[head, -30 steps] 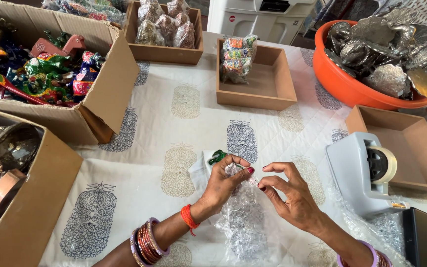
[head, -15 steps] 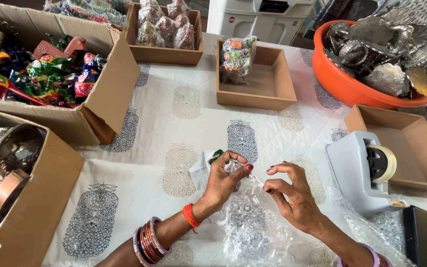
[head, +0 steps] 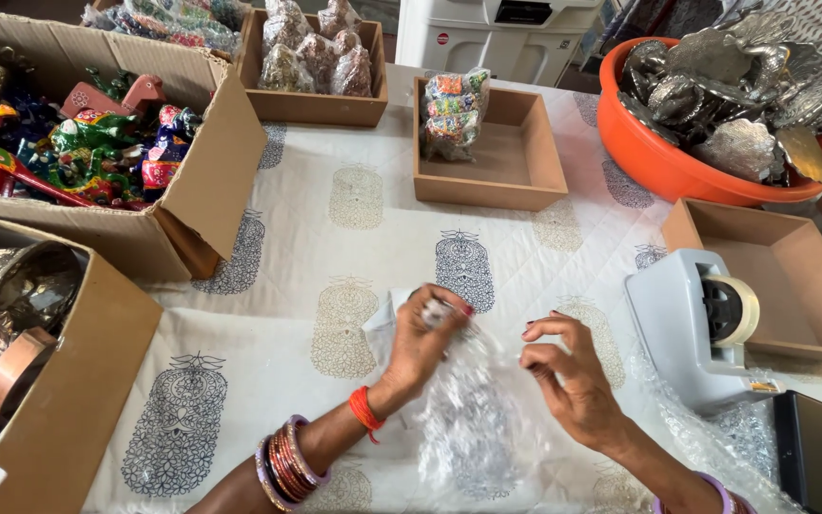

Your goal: The person is wrapping small decorative green elephant figurines in bubble wrap for packaging.

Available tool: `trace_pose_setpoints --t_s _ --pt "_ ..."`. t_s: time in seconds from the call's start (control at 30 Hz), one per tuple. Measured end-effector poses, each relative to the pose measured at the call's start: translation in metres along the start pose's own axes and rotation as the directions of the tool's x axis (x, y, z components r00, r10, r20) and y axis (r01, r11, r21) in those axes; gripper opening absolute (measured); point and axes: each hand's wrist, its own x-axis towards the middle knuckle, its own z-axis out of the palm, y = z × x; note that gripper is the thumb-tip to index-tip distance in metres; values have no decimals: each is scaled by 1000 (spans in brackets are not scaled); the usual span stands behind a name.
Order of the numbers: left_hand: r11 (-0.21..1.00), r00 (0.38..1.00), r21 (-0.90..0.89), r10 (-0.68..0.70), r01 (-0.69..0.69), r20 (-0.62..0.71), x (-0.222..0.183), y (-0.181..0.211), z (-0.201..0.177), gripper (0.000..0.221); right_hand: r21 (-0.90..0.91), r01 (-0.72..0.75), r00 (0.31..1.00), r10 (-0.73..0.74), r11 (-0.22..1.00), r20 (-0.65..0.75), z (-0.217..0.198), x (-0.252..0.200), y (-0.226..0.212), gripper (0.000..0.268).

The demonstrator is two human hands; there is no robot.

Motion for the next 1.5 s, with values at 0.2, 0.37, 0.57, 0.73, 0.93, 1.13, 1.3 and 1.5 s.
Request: trace_pose_setpoints --t_s 0.2,0.37,0.57,0.73,0.93,1.13,1.3,1.5 --pt "990 997 -122 -73 74 9 15 -2 -21 14 158 -234 971 239 959 -18 -30 -18 11 18" --pt "979 976 -23 -202 205 76 4 12 -7 13 468 -447 892 419 762 169 -51 -49 33 12" --pt "991 978 11 -134 134 162 0 6 -8 9 460 -641 768 494 615 409 -94 -92 38 7" --pt "960 953 112 -270 256 135 -4 10 4 10 180 -721 649 563 669 511 -123 -120 27 6" --pt "970 965 112 -229 215 128 -8 13 6 8 -251 -693 511 707 675 490 -112 -136 28 11" --pt "958 955 101 -279 269 101 -8 20 11 9 -308 -672 540 730 674 419 -98 -143 22 13" --pt "951 953 145 -288 273 95 -9 15 7 10 -379 -614 625 720 692 302 -85 -162 18 49" --pt "957 951 114 -282 268 128 -9 20 11 10 -219 -696 654 729 684 199 -79 -183 31 69"
